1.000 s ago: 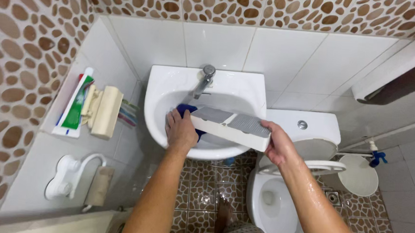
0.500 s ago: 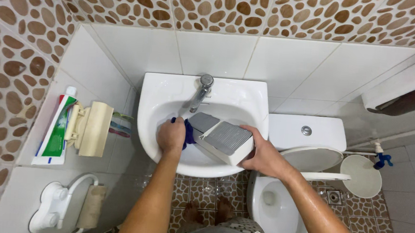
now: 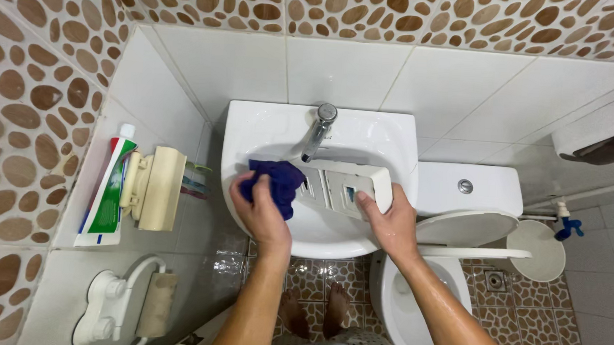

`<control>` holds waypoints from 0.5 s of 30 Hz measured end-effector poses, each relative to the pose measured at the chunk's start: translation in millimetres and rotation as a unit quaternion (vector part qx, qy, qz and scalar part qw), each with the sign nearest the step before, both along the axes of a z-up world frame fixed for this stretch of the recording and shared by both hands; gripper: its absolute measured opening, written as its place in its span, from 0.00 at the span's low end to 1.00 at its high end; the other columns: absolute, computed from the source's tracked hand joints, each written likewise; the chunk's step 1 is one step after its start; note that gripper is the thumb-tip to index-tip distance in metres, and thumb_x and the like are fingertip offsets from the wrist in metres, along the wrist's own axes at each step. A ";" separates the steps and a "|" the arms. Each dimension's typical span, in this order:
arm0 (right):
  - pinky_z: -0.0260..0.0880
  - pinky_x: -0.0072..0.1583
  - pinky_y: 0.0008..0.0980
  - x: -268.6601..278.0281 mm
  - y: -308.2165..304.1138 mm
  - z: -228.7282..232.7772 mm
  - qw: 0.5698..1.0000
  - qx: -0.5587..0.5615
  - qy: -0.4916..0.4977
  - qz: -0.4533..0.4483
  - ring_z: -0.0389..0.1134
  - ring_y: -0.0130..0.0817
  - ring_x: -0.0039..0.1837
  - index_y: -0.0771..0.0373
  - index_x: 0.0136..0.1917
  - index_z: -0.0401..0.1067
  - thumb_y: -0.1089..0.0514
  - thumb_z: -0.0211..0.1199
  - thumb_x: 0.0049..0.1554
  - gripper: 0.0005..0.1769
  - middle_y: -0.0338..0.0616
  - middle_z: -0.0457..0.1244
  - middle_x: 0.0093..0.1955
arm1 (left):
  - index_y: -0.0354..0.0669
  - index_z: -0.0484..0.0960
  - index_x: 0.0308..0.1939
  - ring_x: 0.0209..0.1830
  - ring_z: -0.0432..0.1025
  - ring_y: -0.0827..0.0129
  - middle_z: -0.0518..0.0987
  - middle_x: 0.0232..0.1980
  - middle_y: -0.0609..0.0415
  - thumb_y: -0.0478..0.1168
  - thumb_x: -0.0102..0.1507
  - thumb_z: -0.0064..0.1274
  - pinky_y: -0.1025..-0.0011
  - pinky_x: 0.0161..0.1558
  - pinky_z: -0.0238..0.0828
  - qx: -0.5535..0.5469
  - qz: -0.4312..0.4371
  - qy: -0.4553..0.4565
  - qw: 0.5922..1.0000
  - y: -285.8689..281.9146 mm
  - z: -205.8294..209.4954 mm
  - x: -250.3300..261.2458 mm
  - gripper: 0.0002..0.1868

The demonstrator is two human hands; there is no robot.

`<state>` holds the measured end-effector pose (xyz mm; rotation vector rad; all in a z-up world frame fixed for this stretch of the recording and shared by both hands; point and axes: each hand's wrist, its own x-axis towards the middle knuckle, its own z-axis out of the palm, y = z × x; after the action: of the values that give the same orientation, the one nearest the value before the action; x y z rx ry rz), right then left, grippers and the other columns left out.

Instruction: The person removes a gray filter from a dispenser in a bathroom, carries it to a kitchen sink to wash it with water and a cloth, and then returns to the bathroom to reinstall it.

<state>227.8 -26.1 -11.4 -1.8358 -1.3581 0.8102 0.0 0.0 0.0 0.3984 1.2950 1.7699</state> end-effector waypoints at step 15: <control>0.71 0.67 0.46 55.7 4.9 -24.2 0.990 -0.074 0.043 0.112 0.73 0.43 0.63 0.61 0.79 0.64 0.37 0.42 0.73 0.33 0.56 0.71 0.63 | 0.36 0.77 0.70 0.70 0.67 0.37 0.73 0.67 0.33 0.51 0.76 0.51 0.40 0.73 0.63 -0.250 -0.061 0.446 0.857 53.6 -64.8 78.1 0.25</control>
<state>283.6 -21.2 -35.5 -1.7551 -1.5008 1.1202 78.1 53.6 -64.8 1.0387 2.2363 1.0524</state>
